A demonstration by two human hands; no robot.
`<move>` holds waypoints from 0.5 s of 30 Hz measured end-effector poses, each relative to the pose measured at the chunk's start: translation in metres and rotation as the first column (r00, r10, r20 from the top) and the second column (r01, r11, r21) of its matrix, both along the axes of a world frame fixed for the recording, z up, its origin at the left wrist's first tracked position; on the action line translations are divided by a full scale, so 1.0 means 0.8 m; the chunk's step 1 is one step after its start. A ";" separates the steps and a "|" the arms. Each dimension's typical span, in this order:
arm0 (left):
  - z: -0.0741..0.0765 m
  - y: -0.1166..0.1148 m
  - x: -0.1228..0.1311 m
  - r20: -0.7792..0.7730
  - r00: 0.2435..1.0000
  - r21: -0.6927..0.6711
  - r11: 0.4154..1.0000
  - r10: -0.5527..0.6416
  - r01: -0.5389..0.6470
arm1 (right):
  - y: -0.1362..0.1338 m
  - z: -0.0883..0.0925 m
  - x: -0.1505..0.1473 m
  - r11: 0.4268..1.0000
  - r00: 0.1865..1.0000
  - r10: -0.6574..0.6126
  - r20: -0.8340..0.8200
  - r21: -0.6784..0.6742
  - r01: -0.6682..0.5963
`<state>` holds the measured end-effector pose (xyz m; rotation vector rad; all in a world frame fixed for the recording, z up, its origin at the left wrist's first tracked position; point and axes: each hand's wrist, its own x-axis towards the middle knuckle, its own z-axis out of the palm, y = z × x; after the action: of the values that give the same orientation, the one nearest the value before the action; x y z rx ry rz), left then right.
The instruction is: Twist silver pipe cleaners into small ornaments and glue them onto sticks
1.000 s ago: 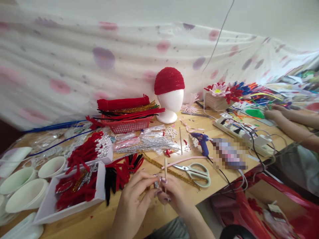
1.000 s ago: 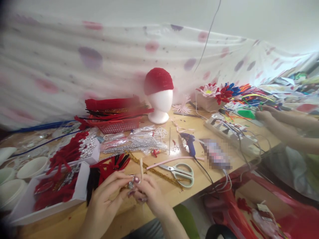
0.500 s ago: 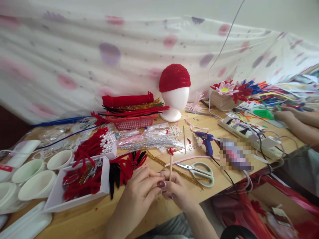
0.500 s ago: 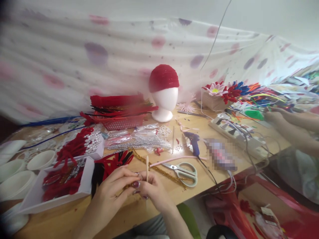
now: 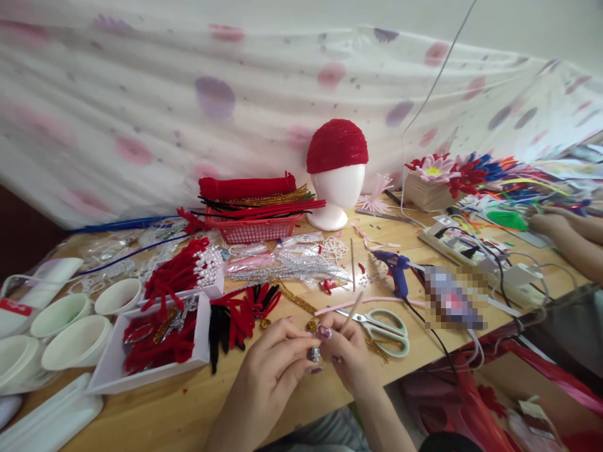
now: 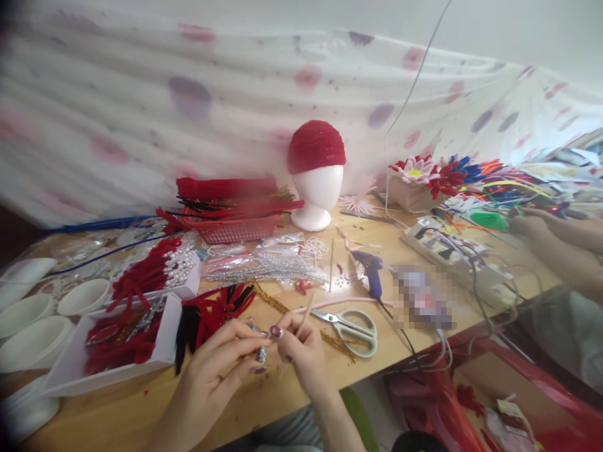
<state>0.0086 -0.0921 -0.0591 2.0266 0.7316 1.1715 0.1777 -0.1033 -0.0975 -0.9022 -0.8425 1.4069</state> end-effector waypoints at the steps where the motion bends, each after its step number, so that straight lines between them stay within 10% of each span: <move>1: -0.001 -0.001 -0.002 0.017 1.000 -0.024 1.000 0.003 -0.003 | 0.001 0.001 0.002 0.998 0.998 -0.058 0.000 0.007 0.058; 6: -0.010 -0.003 -0.005 0.215 0.976 -0.329 0.943 0.033 0.041 | 0.000 0.006 0.011 0.979 0.979 -0.202 0.038 0.028 0.201; 15: -0.022 -0.002 0.003 0.579 0.771 -0.721 0.609 0.265 0.331 | -0.018 0.016 -0.002 0.983 0.978 -0.185 0.092 0.030 0.183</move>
<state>0.0109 -0.0941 -0.0771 0.7733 0.6664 1.1139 0.1761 -0.1176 -0.0845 -1.0104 -0.8213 1.1998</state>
